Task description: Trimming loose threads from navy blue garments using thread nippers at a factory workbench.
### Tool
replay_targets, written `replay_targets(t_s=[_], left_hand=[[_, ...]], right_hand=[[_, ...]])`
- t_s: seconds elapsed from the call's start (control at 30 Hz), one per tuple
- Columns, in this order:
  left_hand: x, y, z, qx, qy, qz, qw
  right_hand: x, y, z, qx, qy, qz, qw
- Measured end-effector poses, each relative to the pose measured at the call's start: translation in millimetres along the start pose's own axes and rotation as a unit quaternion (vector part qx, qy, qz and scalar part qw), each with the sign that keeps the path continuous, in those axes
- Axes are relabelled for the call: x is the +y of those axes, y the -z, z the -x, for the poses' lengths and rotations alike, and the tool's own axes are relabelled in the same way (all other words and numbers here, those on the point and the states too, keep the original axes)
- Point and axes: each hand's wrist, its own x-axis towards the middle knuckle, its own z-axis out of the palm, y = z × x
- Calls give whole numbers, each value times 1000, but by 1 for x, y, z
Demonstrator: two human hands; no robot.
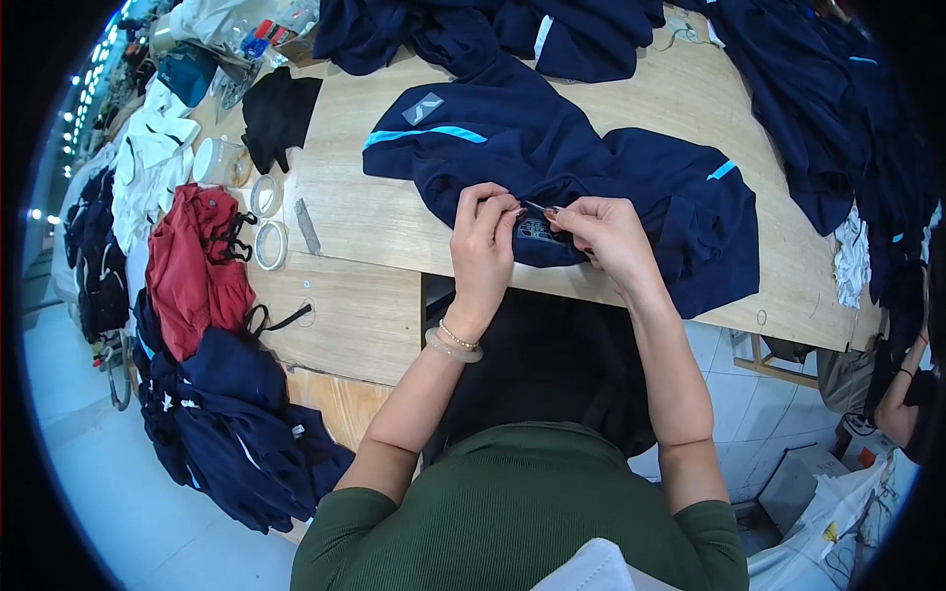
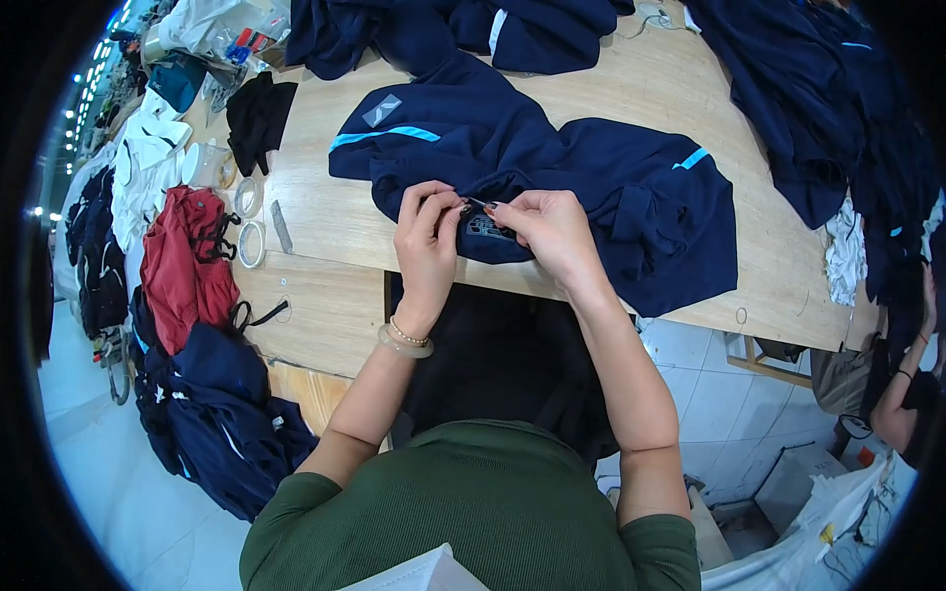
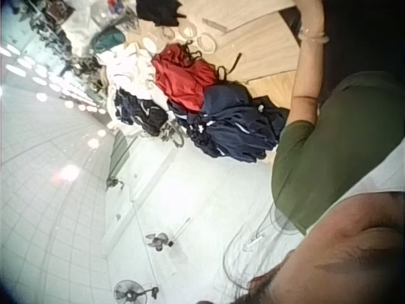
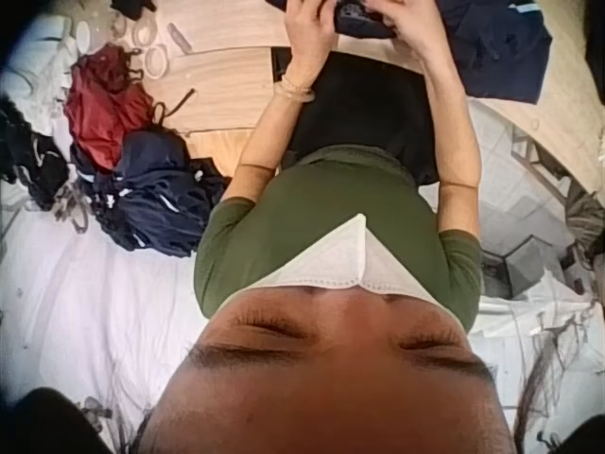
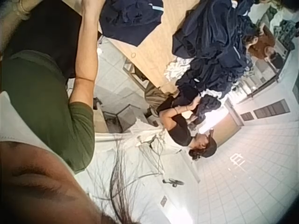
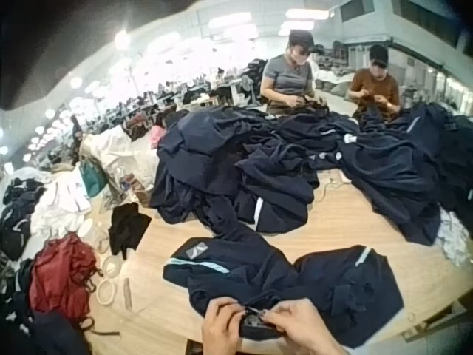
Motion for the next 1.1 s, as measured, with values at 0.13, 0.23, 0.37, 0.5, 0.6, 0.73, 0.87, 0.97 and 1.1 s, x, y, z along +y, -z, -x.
replay_targets(t_s=[0.13, 0.23, 0.37, 0.5, 0.6, 0.73, 0.87, 0.97, 1.1], left_hand=[[0, 0, 1, -4, 9, 5, 1000], [1, 1, 1, -6, 6, 4, 1000], [0, 1, 2, -12, 12, 14, 1000], [-1, 1, 2, -14, 2, 14, 1000], [1, 1, 2, -16, 3, 16, 1000], [-2, 1, 2, -16, 2, 15, 1000], [-2, 3, 3, -19, 3, 12, 1000], [-1, 3, 3, -19, 1, 13, 1000], [-3, 1, 4, -18, 3, 13, 1000]], right_hand=[[-2, -1, -2, -2, -7, -18, 1000], [3, -3, -4, -2, 6, -14, 1000], [5, -2, -3, -3, -1, -7, 1000], [2, -3, -3, -6, -10, 0, 1000], [2, -5, -5, -2, -9, -8, 1000], [4, -5, -7, -5, -6, -24, 1000], [1, 0, -2, -22, -33, -49, 998], [0, 0, -3, -25, -44, -56, 997], [2, -3, -6, -23, -36, -43, 998]])
